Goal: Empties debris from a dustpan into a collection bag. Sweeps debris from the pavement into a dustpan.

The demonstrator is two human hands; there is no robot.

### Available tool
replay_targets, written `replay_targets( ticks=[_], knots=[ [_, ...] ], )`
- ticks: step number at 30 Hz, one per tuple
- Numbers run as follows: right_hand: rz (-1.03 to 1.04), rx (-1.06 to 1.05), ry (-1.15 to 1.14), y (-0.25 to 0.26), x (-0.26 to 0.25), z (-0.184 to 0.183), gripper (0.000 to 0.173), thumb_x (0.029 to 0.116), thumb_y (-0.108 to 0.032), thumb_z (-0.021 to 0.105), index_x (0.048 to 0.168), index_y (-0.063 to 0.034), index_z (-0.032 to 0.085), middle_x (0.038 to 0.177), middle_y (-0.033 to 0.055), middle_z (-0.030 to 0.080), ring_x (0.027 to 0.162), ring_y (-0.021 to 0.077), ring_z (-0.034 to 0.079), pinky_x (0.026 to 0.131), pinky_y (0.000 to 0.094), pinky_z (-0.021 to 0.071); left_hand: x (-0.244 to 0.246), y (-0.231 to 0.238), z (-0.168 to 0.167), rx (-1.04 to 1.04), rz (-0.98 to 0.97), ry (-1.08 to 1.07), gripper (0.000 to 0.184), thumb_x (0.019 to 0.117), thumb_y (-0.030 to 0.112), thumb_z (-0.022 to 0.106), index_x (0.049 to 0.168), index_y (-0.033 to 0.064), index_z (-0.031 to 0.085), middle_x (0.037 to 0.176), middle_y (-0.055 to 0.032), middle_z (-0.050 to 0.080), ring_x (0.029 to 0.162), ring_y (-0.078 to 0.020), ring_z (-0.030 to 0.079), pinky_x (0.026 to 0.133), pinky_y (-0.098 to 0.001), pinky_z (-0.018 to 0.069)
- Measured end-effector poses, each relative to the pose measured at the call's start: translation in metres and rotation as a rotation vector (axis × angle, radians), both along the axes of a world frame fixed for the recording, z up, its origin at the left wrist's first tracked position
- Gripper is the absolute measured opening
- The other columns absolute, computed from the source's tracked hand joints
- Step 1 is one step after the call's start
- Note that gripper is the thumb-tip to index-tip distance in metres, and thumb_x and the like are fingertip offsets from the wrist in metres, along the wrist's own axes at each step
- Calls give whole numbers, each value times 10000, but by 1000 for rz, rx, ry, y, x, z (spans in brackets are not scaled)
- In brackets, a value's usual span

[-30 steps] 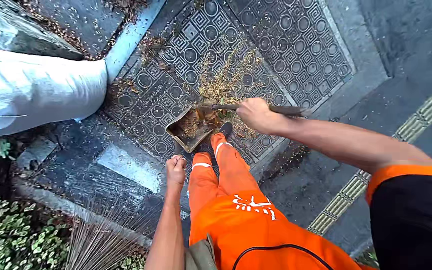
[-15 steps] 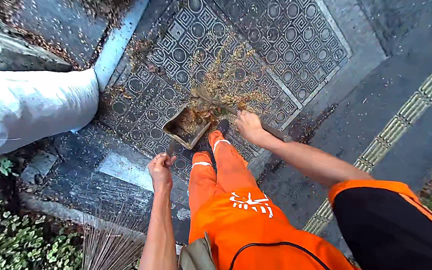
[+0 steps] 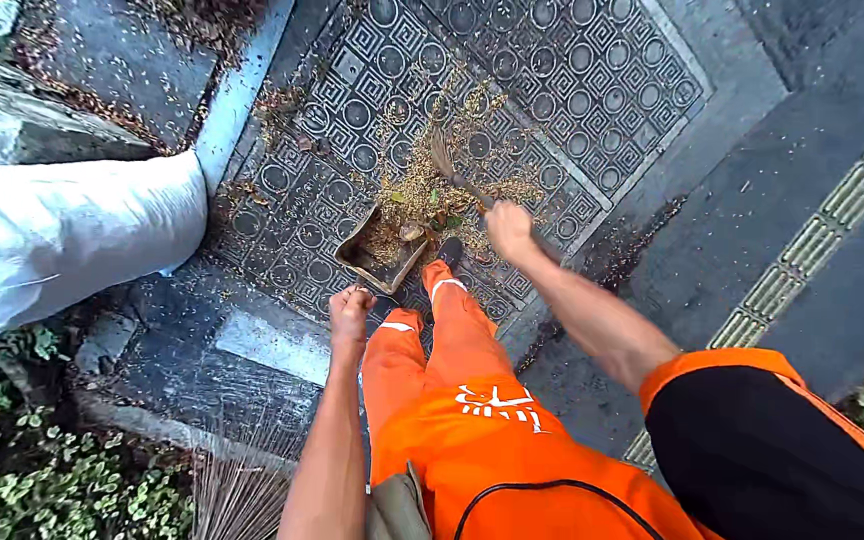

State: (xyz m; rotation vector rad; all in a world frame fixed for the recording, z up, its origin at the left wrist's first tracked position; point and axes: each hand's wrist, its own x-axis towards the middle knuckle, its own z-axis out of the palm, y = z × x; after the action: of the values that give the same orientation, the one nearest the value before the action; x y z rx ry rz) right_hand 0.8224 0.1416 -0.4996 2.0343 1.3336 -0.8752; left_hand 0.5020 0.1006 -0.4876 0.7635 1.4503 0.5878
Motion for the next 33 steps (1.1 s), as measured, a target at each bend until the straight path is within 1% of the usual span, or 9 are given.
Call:
replay_targets(
  ticks=[4,9,12,15,19,22,26,28,33],
  knots=[
    [8,70,65,-95,-61,6,341,925,-26,636,1226,123,578,1173,339,590,960,485,661,665,603,562,-7,-3,-7,11,-5,-15,304,944,90,445,660,197,454,627,67,495,614,-100,543,750,-376,565],
    [-61,-140,123,-145,-109,49,402,1039,-87,455,1414,53,491,1273,302,599,1063,454,661,801,572,561,-24,-8,-4,14,-104,-45,250,949,130,462,711,203,447,628,62,451,597,-102,504,692,-379,546],
    [-95,-193,177,-182,-125,82,433,1040,-99,421,1460,-11,484,1311,309,594,1108,477,647,872,603,539,-51,-13,-5,14,-129,-70,285,976,141,430,698,204,444,615,69,448,594,-101,511,707,-389,561],
    [-201,-210,210,-215,-108,130,420,942,-113,574,1360,-111,608,1220,277,653,1093,493,644,850,672,521,-99,-17,-5,11,-170,-50,342,1014,133,382,686,177,468,617,62,484,602,-103,535,712,-382,566],
    [-382,-200,79,-221,-31,174,411,895,-129,663,1305,-150,670,1133,285,686,1063,520,645,830,733,491,-161,-28,-4,27,-168,-80,324,931,71,379,643,189,467,615,58,529,633,-124,591,771,-417,593],
    [-489,-66,-54,-213,31,145,296,883,-111,699,1156,1,677,1056,352,662,993,571,638,767,761,480,-147,-36,-3,7,-262,-32,293,904,54,406,652,175,491,649,59,560,657,-112,607,782,-393,594],
    [-594,-53,-180,-162,49,59,305,973,-115,582,1183,98,640,1205,355,636,1140,537,617,871,705,488,-86,-32,-1,19,-353,45,268,912,78,434,666,169,488,635,67,536,634,-91,590,761,-373,583],
    [-613,-66,-137,-155,24,28,315,974,-126,573,1192,91,643,1219,335,641,1148,511,622,877,680,500,-64,-31,5,1,-422,102,278,966,121,443,699,123,518,649,44,532,629,-97,561,698,-360,539],
    [-473,-27,5,-184,-81,18,389,1041,-137,486,1373,62,520,1242,331,610,1034,490,667,795,612,558,-21,-20,2,33,-471,153,348,958,154,482,614,148,435,561,19,442,527,-128,453,562,-362,432]
  ],
)
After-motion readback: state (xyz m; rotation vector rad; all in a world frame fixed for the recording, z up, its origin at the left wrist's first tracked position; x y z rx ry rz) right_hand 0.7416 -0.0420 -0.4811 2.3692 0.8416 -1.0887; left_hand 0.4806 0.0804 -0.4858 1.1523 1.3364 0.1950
